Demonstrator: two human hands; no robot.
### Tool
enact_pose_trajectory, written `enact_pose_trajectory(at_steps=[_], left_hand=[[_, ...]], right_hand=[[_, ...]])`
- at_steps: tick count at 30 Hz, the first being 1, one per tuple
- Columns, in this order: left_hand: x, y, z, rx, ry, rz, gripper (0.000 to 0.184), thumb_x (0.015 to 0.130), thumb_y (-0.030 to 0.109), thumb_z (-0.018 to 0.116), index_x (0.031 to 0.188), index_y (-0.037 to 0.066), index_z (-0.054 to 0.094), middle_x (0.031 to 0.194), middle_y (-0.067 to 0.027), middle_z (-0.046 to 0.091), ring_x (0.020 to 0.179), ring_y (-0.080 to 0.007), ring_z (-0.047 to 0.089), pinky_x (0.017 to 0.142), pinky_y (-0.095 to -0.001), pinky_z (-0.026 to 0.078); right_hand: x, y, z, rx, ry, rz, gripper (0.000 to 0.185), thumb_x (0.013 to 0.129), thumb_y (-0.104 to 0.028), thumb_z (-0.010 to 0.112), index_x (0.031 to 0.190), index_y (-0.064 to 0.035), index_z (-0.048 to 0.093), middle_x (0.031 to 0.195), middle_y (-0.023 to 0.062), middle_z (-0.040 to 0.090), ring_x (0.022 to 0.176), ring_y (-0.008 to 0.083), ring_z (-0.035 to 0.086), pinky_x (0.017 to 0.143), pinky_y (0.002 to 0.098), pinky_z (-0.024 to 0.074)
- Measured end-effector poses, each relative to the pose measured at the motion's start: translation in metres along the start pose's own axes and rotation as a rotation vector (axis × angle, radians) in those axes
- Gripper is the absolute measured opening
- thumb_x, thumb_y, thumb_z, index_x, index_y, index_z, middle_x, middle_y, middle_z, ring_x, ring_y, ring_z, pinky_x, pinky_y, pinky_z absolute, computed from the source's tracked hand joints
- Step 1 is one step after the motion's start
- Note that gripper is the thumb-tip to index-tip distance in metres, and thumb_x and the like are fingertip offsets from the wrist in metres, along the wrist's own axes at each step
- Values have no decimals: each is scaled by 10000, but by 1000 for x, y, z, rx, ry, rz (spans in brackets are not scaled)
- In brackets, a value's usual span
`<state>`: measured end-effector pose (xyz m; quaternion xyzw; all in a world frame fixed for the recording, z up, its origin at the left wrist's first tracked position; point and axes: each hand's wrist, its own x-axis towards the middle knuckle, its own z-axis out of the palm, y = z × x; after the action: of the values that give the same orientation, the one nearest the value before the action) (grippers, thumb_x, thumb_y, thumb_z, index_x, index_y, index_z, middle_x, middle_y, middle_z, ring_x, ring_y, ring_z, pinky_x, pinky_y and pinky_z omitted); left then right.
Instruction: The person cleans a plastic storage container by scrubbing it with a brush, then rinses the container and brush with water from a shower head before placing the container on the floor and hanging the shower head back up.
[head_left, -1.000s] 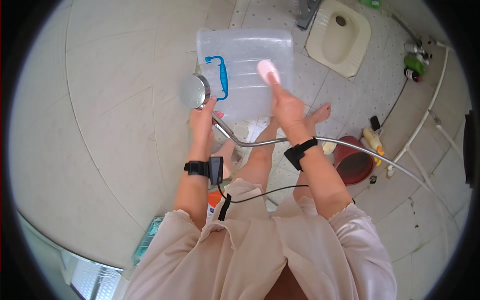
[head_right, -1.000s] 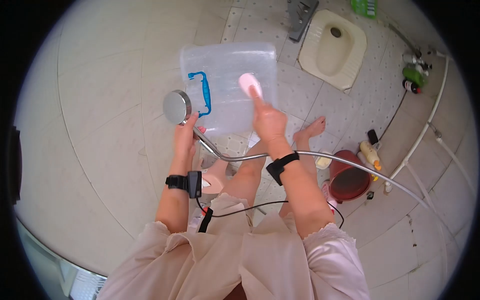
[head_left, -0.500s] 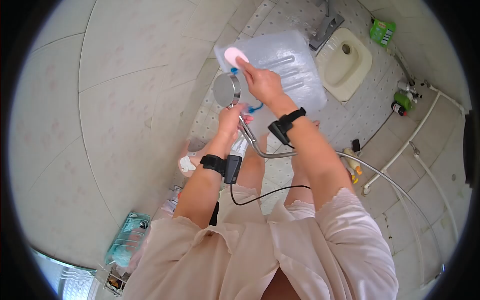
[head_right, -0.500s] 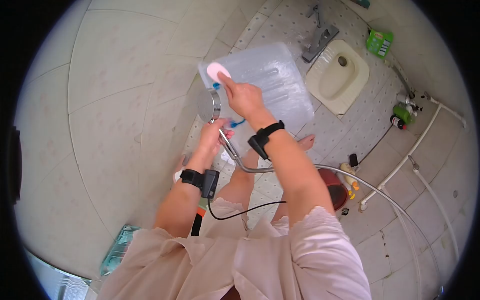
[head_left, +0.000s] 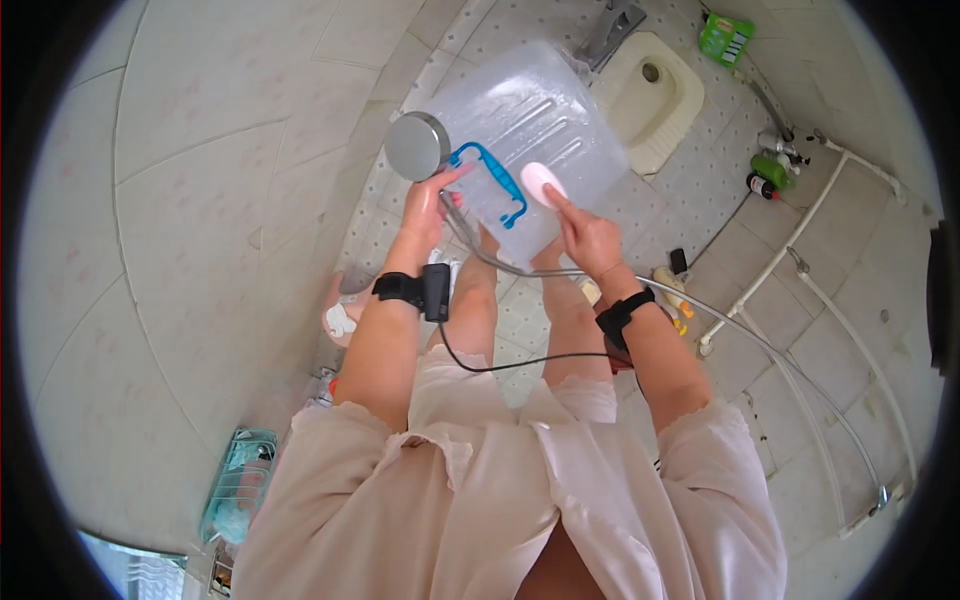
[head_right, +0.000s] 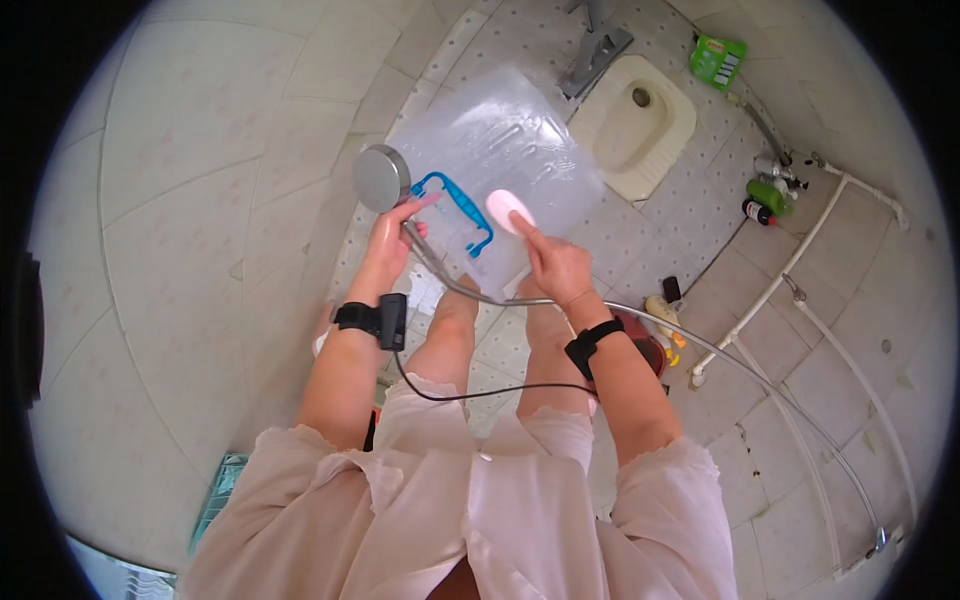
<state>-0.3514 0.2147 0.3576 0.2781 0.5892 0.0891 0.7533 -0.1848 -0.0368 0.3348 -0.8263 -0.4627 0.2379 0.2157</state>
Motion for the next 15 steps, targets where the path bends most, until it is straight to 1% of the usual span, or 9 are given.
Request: enact_pose_trajectory(at_steps=[1,2,4,6,8,10,11,13,15], left_hand=[[2,0,-6,42,58,-46,340,855,175,823,1143,63,681,895,4,653,707,-115,574,631,-265,475],[6,0,-10,54,60,-40,340,855,175,823,1143,63,681,895,4,653,707,-115,574,631,-265,475],[12,-2,-11,171,50,86,358,840,194,858,1124,72,679,906,17,655,660,-106,558,588,-246,460],[0,-1,30,192,65,122,337,822,207,883,1065,69,695,832,27,641,608,-87,527,550,-239,434],[-5,-19,79,333,-23,281,274,817,197,883,983,57,715,773,24,644,598,-80,524,551,-259,435],[-19,-56,127,367,-10,201,218,864,193,849,987,37,759,883,1,706,686,-86,570,630,-264,449],[-34,-68,151,405,-35,169,210,874,179,836,1011,33,770,897,1,713,708,-88,573,647,-270,461],[-60,-87,170,444,-63,144,207,884,165,823,1035,29,781,912,1,719,729,-91,577,663,-276,472],[-73,-111,168,143,-314,84,305,935,169,774,1195,13,741,1073,-41,741,791,-104,584,703,-282,484]], right_hand=[[1,13,-4,-65,-26,153,560,1006,-257,595,1528,-432,491,752,137,713,637,388,683,576,504,540],[5,28,-9,-55,-18,155,560,1006,-257,595,1528,-432,491,752,137,713,637,388,683,576,504,540],[31,46,-32,-90,58,491,515,1023,-280,579,1521,-399,516,884,169,744,774,381,715,660,477,563],[48,54,-47,41,140,473,487,1028,-296,577,1508,-370,542,948,178,752,836,357,730,732,453,567],[66,50,-70,165,224,442,463,1033,-311,574,1495,-341,568,1013,188,761,899,332,745,805,429,571],[86,24,-87,690,307,384,466,1025,-327,592,1489,-287,590,1068,166,777,998,263,747,943,372,532],[95,21,-91,687,306,376,466,1025,-327,592,1489,-287,590,1068,166,777,998,263,747,943,372,532],[110,25,-96,809,87,382,485,1009,-354,631,1482,-249,604,1151,109,775,1088,200,718,1003,330,500],[104,45,-93,786,75,302,503,998,-348,655,1486,-241,600,1218,104,754,1149,193,692,1027,316,485]])
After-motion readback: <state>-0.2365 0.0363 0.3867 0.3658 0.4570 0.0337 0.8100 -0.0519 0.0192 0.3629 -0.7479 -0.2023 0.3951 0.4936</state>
